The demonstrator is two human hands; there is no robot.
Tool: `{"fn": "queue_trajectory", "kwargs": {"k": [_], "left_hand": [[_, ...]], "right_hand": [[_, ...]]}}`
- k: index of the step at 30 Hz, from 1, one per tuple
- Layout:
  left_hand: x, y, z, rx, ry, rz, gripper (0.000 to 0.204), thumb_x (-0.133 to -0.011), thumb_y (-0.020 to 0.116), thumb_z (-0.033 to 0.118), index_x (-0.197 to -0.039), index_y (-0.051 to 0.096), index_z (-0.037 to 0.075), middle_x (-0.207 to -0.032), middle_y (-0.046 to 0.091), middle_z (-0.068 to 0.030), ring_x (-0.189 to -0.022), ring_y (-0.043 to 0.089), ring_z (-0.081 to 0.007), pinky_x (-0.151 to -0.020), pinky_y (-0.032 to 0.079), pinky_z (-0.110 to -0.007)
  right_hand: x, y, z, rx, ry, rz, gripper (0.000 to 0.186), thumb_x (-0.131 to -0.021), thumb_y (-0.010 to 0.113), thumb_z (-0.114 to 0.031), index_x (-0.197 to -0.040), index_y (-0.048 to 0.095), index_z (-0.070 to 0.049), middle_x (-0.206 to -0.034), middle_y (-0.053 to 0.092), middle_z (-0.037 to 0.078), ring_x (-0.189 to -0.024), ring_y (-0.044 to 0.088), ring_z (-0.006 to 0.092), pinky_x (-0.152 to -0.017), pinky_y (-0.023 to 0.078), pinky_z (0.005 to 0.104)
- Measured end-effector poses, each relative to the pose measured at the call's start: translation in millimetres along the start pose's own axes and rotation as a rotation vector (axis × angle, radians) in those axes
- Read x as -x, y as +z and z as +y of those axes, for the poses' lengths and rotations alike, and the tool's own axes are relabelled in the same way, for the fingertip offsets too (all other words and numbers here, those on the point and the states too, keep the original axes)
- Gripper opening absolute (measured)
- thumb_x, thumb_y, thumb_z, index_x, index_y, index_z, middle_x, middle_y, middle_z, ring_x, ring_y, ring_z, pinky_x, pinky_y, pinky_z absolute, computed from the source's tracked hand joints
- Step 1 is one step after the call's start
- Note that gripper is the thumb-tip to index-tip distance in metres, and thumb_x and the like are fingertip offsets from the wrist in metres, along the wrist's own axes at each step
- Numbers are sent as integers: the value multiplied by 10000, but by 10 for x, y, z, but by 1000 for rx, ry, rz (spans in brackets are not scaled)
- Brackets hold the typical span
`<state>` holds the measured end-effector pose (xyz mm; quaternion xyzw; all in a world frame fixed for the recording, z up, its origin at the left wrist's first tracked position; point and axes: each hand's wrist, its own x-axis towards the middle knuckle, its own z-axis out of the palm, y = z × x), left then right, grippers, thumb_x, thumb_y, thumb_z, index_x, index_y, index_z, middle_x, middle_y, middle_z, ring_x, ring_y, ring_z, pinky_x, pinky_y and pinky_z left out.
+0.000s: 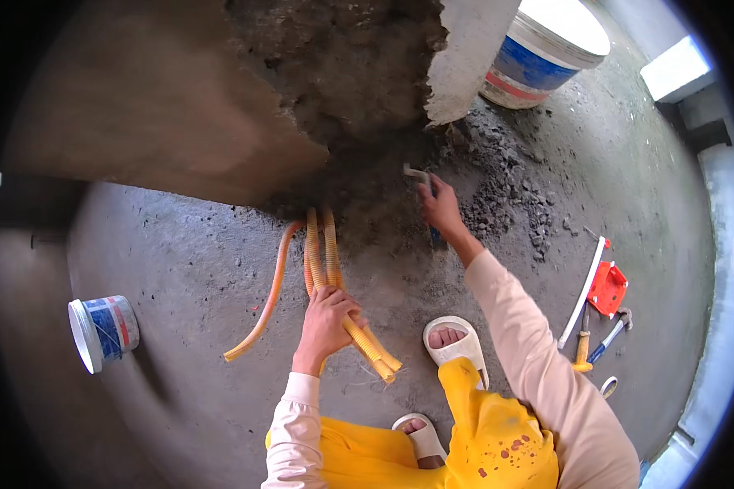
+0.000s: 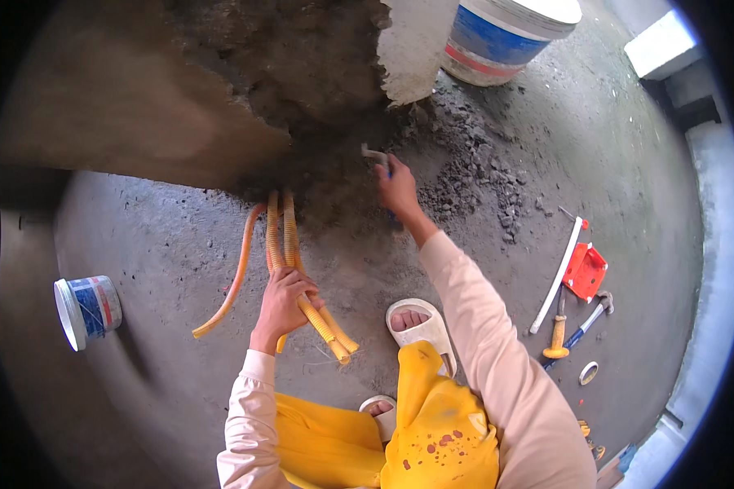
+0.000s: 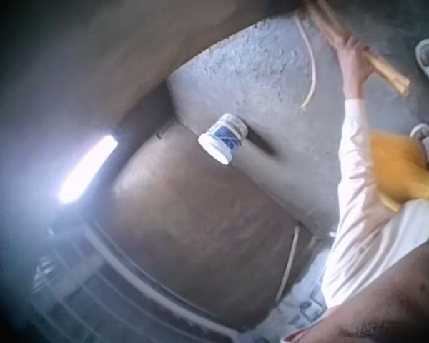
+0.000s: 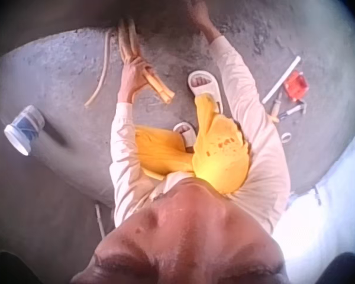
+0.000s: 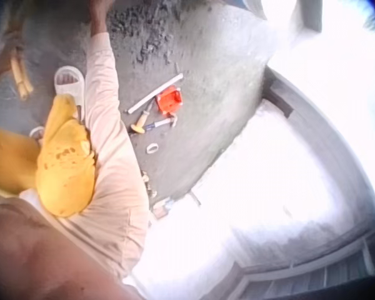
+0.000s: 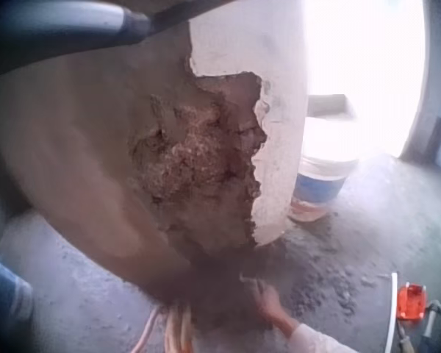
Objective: The person walks to a pillar base carrying plastering tools, scrapes concrete around flexible conduit tubes using a small trowel while holding the tubes by hand, and then stands up and walks down the hallway.
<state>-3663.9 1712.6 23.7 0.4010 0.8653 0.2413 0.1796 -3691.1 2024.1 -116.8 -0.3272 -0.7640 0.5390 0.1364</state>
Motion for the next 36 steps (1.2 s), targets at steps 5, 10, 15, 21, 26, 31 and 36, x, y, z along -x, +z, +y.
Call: {"fn": "queue_trajectory", "kwargs": {"k": [5, 10, 15, 21, 26, 31, 36], "left_hand": [[-7, -48, 18, -7, -4, -2, 254, -609, 815, 175, -807, 693, 75, -844, 634, -28, -959, 549, -246, -910, 455, -376], [-88, 113, 11, 41, 13, -18, 250, -608, 823, 192, -798, 704, 81, -871, 651, -39, -983, 548, -251, -927, 452, -383], [58, -58, -42, 4, -32, -8, 249, -610, 824, 198, -795, 707, 79, -865, 653, -36, -988, 544, -250, -928, 453, -379], [-128, 28, 73, 34, 5, -15, 253, -609, 832, 202, -796, 713, 80, -863, 652, -35, -971, 541, -253, -905, 465, -375], [-92, 2, 48, -1, -5, -7, 262, -601, 837, 202, -798, 714, 79, -838, 647, -36, -952, 538, -253, -884, 470, -372], [-71, 22, 7, 32, 12, 2, 268, -578, 843, 207, -776, 709, 86, -831, 644, -34, -940, 540, -252, -875, 471, -362], [1, -7, -37, 31, 9, -3, 273, -575, 839, 210, -779, 704, 88, -826, 639, -32, -924, 546, -248, -880, 467, -364]], "right_hand": [[-199, -166, -164, -72, 284, -108, 455, -874, 597, -254, -1230, 558, 26, -1025, 651, 259, -922, 654, 368, -780, 499, 423], [159, 29, 110, 94, 111, 183, 485, -876, 589, -236, -1259, 516, 52, -996, 659, 229, -791, 671, 305, -689, 536, 369], [130, 64, -470, -285, 217, -105, 339, -877, 600, -194, -1102, 568, 57, -792, 632, 132, -624, 629, 206, -560, 530, 339], [-201, -29, -466, -686, 469, -120, 167, -909, 596, -197, -850, 526, -58, -636, 477, 14, -475, 455, 110, -415, 396, 276], [-15, 235, -627, -743, 447, -35, 216, -941, 553, -237, -832, 519, -53, -605, 454, 11, -472, 445, 123, -415, 366, 278], [187, 378, -687, -884, 450, 142, 214, -944, 539, -248, -843, 495, -64, -621, 452, 23, -470, 440, 139, -411, 375, 290], [207, 196, -778, -833, 546, -108, 154, -928, 523, -197, -882, 457, -66, -659, 457, 36, -461, 419, 144, -413, 395, 291]]}}
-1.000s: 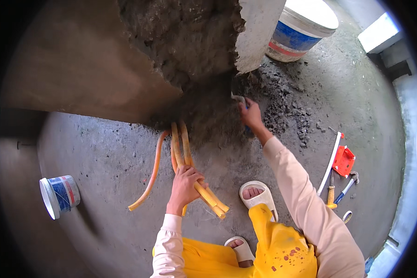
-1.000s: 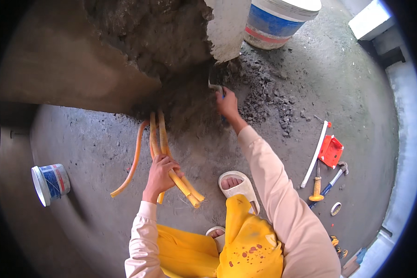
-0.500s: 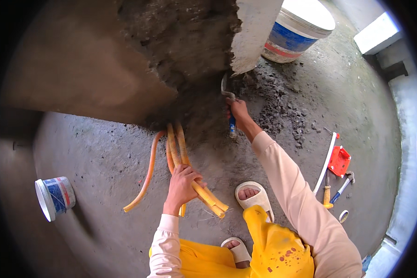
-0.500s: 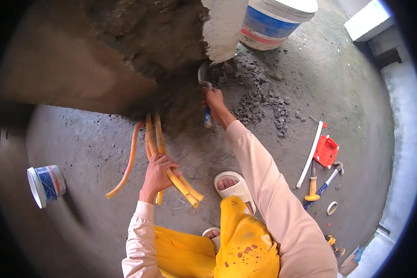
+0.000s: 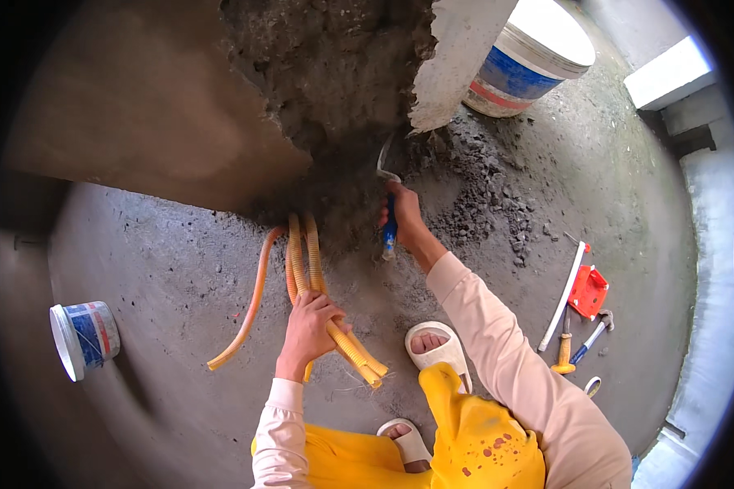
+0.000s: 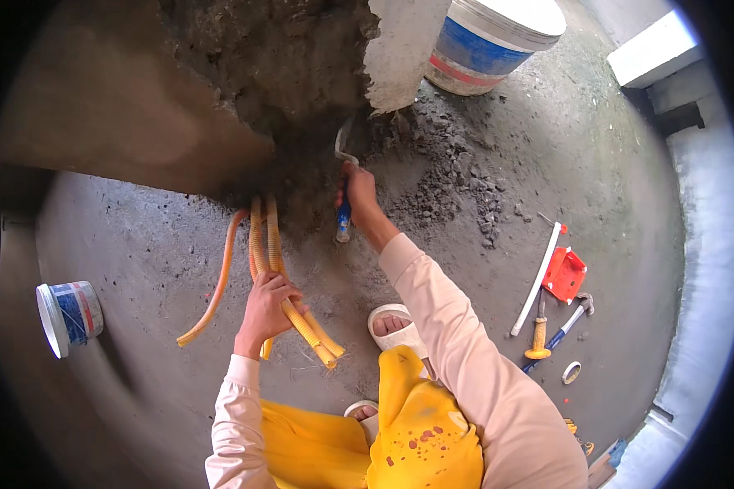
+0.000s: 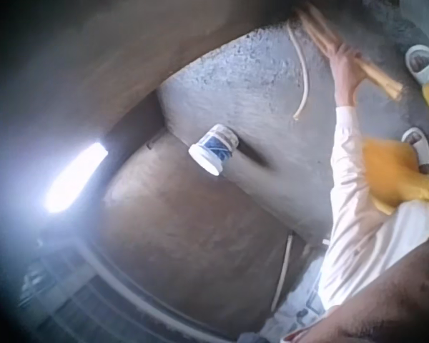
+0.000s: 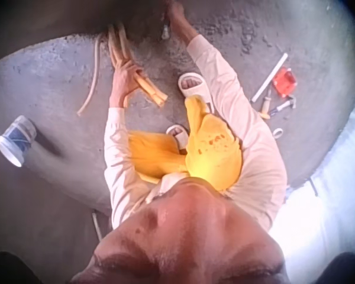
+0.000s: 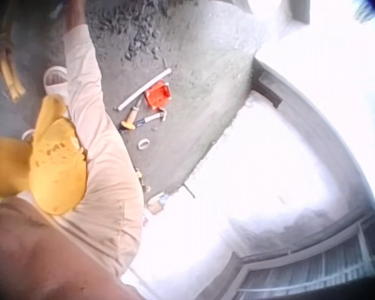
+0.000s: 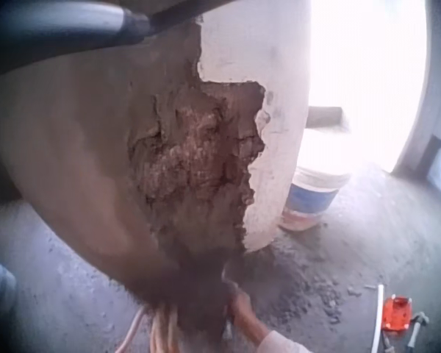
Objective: The person walks to a pillar base carrying plastering tools, scrapes concrete around flexible conduit tubes using a small trowel while holding the tubes by hand, and then stands up and walks down the hallway.
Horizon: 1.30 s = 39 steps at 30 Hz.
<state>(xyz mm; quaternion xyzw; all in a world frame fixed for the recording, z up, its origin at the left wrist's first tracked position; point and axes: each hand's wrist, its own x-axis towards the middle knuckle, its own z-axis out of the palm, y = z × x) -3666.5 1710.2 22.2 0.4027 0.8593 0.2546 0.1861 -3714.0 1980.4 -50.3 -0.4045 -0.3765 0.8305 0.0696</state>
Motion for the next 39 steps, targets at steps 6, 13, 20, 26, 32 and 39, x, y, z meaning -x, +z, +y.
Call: {"fn": "queue_trajectory", "kwargs": {"k": [6, 13, 20, 26, 32, 39], "left_hand": [[-102, -9, 66, 10, -2, -6, 265, -600, 835, 224, -781, 701, 85, -817, 636, -28, -926, 544, -241, -887, 464, -368], [-211, 9, 177, -10, 1, -26, 257, -607, 827, 204, -793, 708, 72, -833, 638, -32, -943, 542, -247, -856, 473, -371], [-227, 13, 221, 2, -10, -37, 273, -619, 829, 226, -814, 715, 73, -847, 644, -39, -958, 535, -251, -865, 471, -371], [-150, -25, 161, -26, -27, -29, 273, -623, 828, 234, -812, 715, 72, -848, 641, -35, -949, 534, -251, -858, 471, -368], [-117, -72, 163, -9, -21, -13, 262, -618, 820, 211, -810, 707, 72, -824, 625, -35, -914, 540, -252, -852, 472, -369], [-128, -37, 140, -8, -14, -32, 269, -610, 840, 211, -807, 716, 77, -825, 640, -41, -923, 538, -248, -866, 470, -360]], "right_hand": [[113, -622, -239, 666, -259, 54, 264, -895, 506, -196, -1082, 457, -15, -733, 567, 109, -618, 621, 243, -518, 494, 389], [-128, -1175, -713, 1193, -516, 6, 300, -845, 530, -174, -1054, 498, 38, -854, 611, 293, -815, 613, 456, -726, 468, 496], [-228, -1150, -613, 1316, -686, 69, 332, -815, 553, -136, -1100, 509, 28, -839, 612, 300, -834, 585, 488, -719, 463, 509], [-94, -1047, -285, 1216, -684, 22, 389, -811, 564, -117, -1170, 495, 18, -868, 609, 316, -821, 573, 502, -729, 468, 515], [-103, -960, -386, 852, -374, 55, 266, -881, 561, -100, -1113, 529, 27, -595, 512, 61, -416, 529, 175, -390, 418, 325], [-205, -1073, -383, 1181, -741, 168, 275, -814, 596, -115, -1036, 524, 32, -726, 621, 253, -609, 634, 393, -581, 490, 473]]}}
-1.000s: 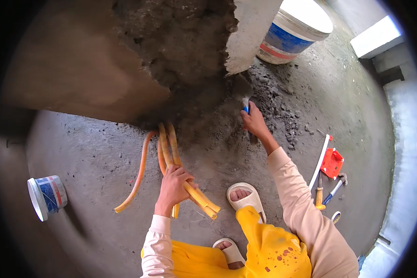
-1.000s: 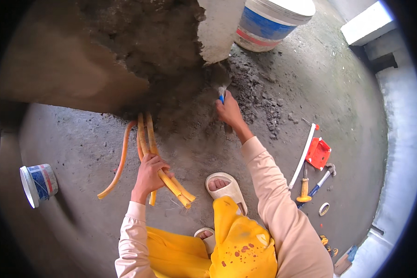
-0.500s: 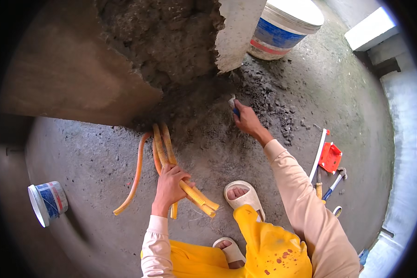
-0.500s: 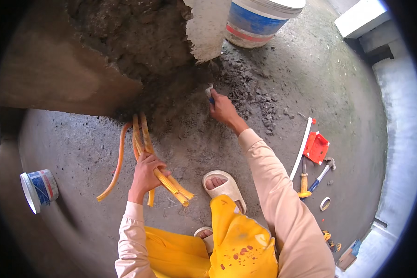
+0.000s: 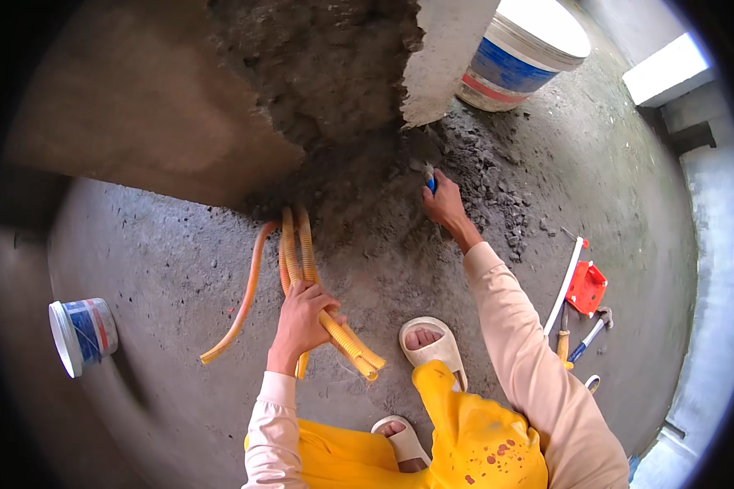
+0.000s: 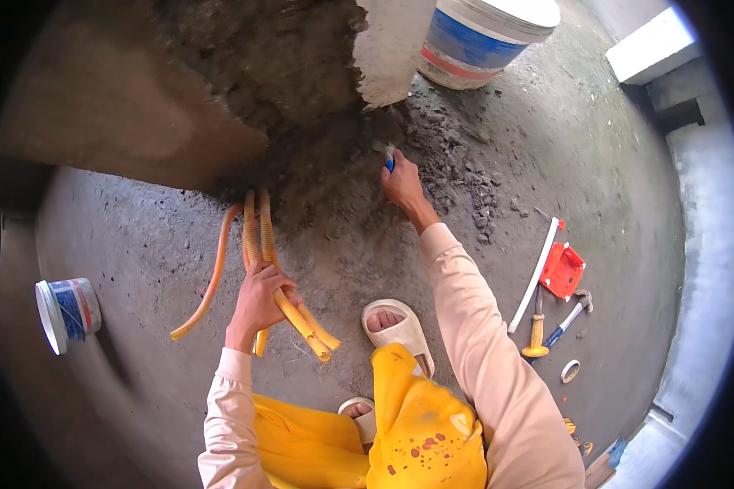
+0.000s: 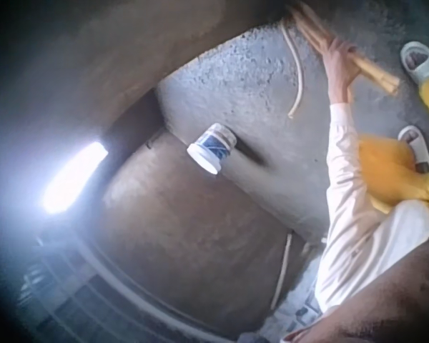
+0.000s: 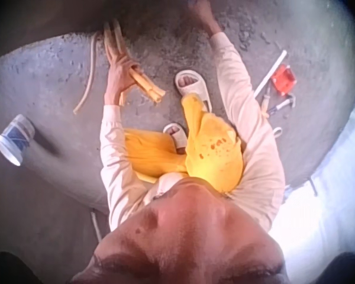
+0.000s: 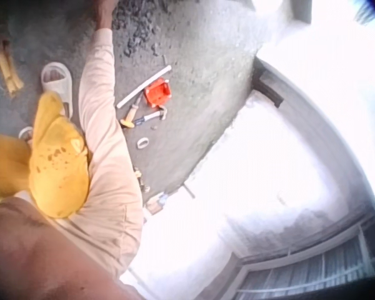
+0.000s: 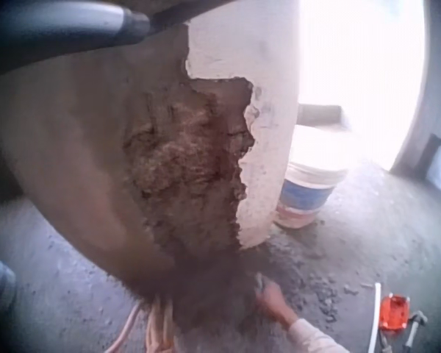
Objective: The person walks to a pillar base carrying plastering tools, scrapes concrete around flexible conduit tubes using a small trowel while holding the tubes by hand, and then stands up and walks down the hallway.
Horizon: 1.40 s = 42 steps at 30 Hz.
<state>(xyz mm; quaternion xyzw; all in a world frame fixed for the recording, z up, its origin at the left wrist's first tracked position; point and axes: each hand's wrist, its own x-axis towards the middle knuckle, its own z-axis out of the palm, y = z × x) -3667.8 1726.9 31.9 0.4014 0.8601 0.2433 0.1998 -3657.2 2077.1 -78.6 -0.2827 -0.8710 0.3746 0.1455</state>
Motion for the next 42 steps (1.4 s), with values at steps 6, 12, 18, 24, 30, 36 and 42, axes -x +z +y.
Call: {"fn": "queue_trajectory", "kwargs": {"k": [6, 12, 18, 24, 30, 36, 42], "left_hand": [[-43, 22, 57, -16, -26, 10, 276, -607, 845, 222, -802, 714, 77, -824, 639, -44, -932, 537, -246, -876, 468, -361], [-31, -21, 65, -30, -66, -24, 301, -605, 832, 233, -839, 715, 84, -841, 631, -35, -973, 531, -253, -886, 463, -373], [0, -18, -4, -12, -10, 13, 302, -605, 832, 241, -830, 713, 81, -833, 624, -30, -933, 526, -248, -876, 467, -369], [-21, -49, 17, -21, -5, -19, 286, -616, 828, 227, -832, 717, 76, -837, 631, -27, -921, 529, -245, -872, 469, -365], [-97, -39, 89, -28, -24, -28, 283, -624, 825, 226, -840, 721, 76, -827, 634, -30, -918, 528, -243, -868, 470, -363], [-106, -31, 88, -12, -31, -14, 293, -621, 826, 237, -842, 720, 75, -820, 635, -32, -922, 533, -245, -869, 467, -359], [127, -21, -147, -8, -51, 45, 278, -587, 831, 231, -795, 707, 94, -832, 642, -30, -908, 542, -253, -861, 474, -366]], "right_hand": [[-41, -186, 73, 131, -175, -200, 357, -798, 608, -119, -1114, 531, 29, -756, 606, 280, -712, 604, 452, -669, 497, 448], [-36, -202, -118, -308, 304, -242, 247, -835, 613, -153, -973, 546, 41, -696, 616, 188, -458, 596, 304, -499, 488, 404], [-33, -152, -30, -181, 90, -231, 209, -840, 569, -165, -947, 532, 10, -672, 581, 156, -541, 614, 220, -476, 480, 363], [28, 150, -528, -832, 659, -417, 170, -853, 525, -203, -817, 506, -37, -655, 505, 68, -504, 529, 186, -444, 445, 337], [-376, 351, -561, -911, 665, -347, 206, -872, 558, -234, -788, 526, -49, -617, 478, 46, -474, 470, 154, -411, 381, 306], [-309, 660, -672, -1037, 705, -133, 257, -910, 545, -258, -759, 533, -50, -582, 457, 34, -441, 450, 148, -398, 372, 303], [-96, 1006, -1042, -1281, 765, -13, 187, -914, 543, -235, -841, 536, -62, -595, 456, 20, -452, 431, 138, -399, 367, 298]]}}
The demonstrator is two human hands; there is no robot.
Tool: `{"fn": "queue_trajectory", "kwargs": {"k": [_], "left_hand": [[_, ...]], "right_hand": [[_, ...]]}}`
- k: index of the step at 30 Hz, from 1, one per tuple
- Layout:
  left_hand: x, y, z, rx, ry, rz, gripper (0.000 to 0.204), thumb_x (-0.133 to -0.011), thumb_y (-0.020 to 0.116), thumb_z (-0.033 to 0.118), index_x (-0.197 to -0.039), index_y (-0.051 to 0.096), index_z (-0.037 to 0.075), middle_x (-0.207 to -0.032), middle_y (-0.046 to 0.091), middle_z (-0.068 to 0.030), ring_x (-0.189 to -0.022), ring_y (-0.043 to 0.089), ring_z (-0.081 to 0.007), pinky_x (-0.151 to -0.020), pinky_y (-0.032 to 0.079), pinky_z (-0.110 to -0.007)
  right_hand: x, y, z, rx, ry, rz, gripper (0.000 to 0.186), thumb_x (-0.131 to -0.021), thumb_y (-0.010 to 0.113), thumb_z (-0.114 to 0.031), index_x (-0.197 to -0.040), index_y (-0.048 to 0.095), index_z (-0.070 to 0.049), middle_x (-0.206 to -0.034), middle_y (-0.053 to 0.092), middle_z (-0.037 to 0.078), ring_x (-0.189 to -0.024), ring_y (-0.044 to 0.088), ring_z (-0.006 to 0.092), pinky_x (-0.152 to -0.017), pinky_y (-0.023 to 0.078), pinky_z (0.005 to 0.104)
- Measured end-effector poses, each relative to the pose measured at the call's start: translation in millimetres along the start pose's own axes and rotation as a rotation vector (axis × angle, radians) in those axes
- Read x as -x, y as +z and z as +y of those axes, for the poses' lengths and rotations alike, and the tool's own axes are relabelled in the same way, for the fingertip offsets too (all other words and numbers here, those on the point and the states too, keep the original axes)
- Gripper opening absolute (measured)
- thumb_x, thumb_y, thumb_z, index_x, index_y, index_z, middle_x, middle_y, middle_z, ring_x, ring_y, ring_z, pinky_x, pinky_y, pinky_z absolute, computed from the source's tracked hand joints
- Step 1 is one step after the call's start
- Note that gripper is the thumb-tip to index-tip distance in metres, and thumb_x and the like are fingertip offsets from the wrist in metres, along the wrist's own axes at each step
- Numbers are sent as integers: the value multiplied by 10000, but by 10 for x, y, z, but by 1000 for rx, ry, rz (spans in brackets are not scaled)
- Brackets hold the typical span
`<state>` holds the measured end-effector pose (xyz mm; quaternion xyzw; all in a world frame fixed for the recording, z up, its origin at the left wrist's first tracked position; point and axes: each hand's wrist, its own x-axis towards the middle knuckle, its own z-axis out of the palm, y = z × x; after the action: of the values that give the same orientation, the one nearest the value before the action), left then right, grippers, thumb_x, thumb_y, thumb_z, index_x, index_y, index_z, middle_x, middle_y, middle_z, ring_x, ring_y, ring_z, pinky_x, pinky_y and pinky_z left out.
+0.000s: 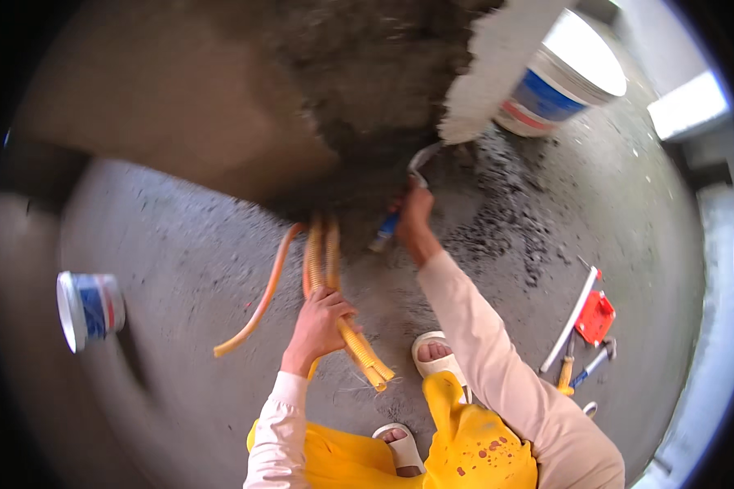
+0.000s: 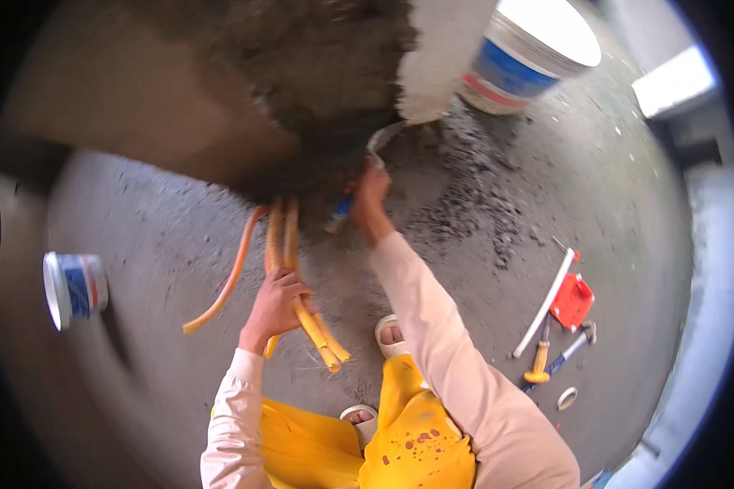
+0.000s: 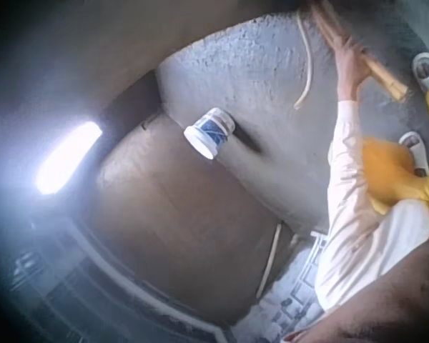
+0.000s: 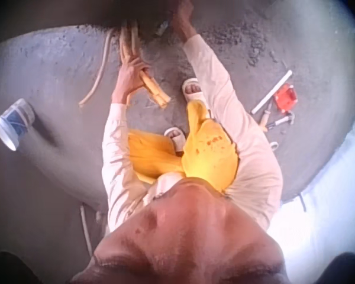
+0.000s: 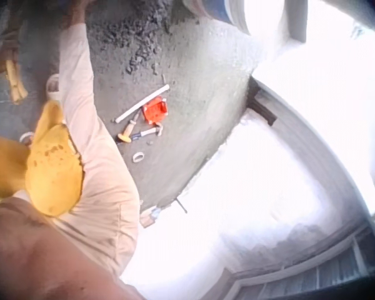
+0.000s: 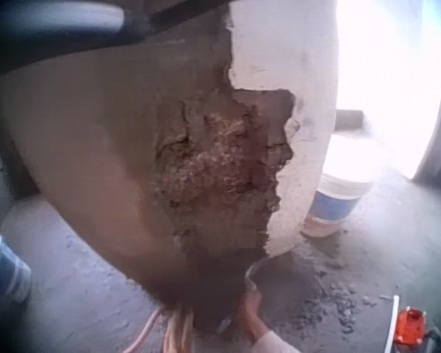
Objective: The person walks to a pillar base carrying plastering tools, scrapes concrete around flexible conduit tubes using a small trowel while holding the tubes by hand, and then stands up and walks down the hallway.
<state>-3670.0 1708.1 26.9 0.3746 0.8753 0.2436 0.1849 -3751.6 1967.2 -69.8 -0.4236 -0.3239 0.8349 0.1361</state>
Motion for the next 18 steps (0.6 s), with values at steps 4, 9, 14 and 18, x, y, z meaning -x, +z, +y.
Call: {"fn": "queue_trajectory", "kwargs": {"k": [4, 9, 14, 18], "left_hand": [[-1, 117, -107, 34, 102, 37, 288, -587, 790, 233, -822, 684, 105, -840, 585, -43, -951, 544, -266, -869, 450, -398], [75, 212, -93, 49, 95, 99, 248, -615, 781, 216, -809, 679, 99, -859, 586, -42, -1009, 525, -272, -926, 426, -391], [146, 382, -176, 62, 61, 60, 211, -607, 768, 176, -788, 688, 102, -895, 598, -32, -1068, 505, -248, -1024, 368, -398], [152, 522, -213, 41, 83, 94, 191, -604, 758, 155, -771, 681, 107, -879, 591, -27, -1041, 507, -244, -1005, 381, -394]], "right_hand": [[157, -306, -104, 677, 8, -312, 138, -876, 594, -152, -958, 546, -52, -637, 495, 20, -501, 471, 125, -423, 393, 294], [157, 46, -623, 1471, -618, -837, 326, -892, 581, -215, -1147, 532, -19, -725, 610, 86, -571, 598, 180, -525, 475, 358], [154, 1005, -527, 1696, -1288, -1080, 344, -907, 543, -309, -1109, 568, -32, -856, 678, 114, -676, 670, 270, -627, 518, 395], [345, 1591, -225, 1860, -292, -1100, 336, -909, 528, -335, -1026, 621, -35, -911, 675, 161, -875, 646, 350, -766, 502, 454]]}}
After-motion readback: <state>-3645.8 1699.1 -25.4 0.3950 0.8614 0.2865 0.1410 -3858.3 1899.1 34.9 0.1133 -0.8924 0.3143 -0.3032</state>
